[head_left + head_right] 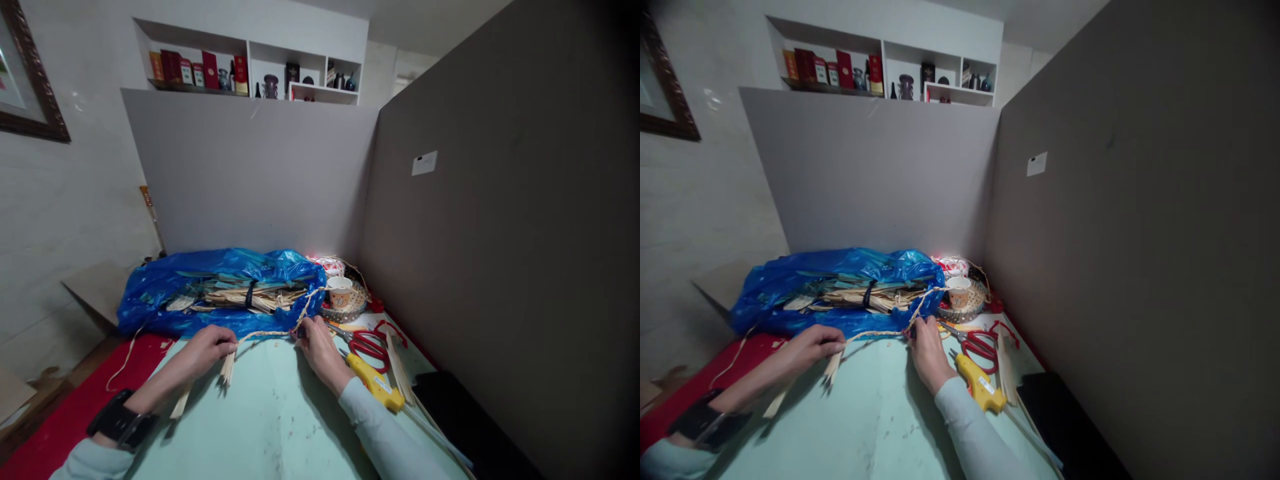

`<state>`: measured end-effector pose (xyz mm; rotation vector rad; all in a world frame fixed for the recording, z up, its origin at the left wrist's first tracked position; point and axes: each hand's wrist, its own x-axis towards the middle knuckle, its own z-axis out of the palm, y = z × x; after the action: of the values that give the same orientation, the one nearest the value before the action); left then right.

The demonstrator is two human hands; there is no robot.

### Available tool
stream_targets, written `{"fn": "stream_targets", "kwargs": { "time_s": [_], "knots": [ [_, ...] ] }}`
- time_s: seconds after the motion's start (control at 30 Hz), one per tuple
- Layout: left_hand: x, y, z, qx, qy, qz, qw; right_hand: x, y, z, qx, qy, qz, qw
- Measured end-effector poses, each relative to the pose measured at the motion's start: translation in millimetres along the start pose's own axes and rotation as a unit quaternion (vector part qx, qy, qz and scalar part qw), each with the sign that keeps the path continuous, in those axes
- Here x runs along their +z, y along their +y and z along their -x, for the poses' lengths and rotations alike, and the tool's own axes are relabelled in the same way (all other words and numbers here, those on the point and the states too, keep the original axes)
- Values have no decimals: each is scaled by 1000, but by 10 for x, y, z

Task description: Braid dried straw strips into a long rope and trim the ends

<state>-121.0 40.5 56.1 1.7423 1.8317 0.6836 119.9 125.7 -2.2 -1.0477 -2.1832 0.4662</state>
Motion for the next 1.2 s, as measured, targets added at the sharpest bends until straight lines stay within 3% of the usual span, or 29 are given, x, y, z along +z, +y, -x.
{"fn": "stream_targets", "kwargs": {
  "time_s": [0.13,0.27,0.63,0.9,1.0,1.2],
  "knots": [
    [-61,-75,51,-23,-18,86,996,10,33,-18,-10,-24,4,1000],
    [-95,-132,83,-31,2,141,990,49,52,-38,-21,-48,13,999],
    [-63,-24,69,-4,27,161,987,-103,-110,-3,-23,-58,27,998],
    [-153,40,-154,22,124,146,981,-100,-113,-42,-8,-56,35,998],
    [-46,138,-302,24,133,104,985,-111,-120,-50,-5,-56,36,998],
    [420,362,-516,25,38,-45,998,-168,-180,-67,-9,-65,37,997]
  ]
}}
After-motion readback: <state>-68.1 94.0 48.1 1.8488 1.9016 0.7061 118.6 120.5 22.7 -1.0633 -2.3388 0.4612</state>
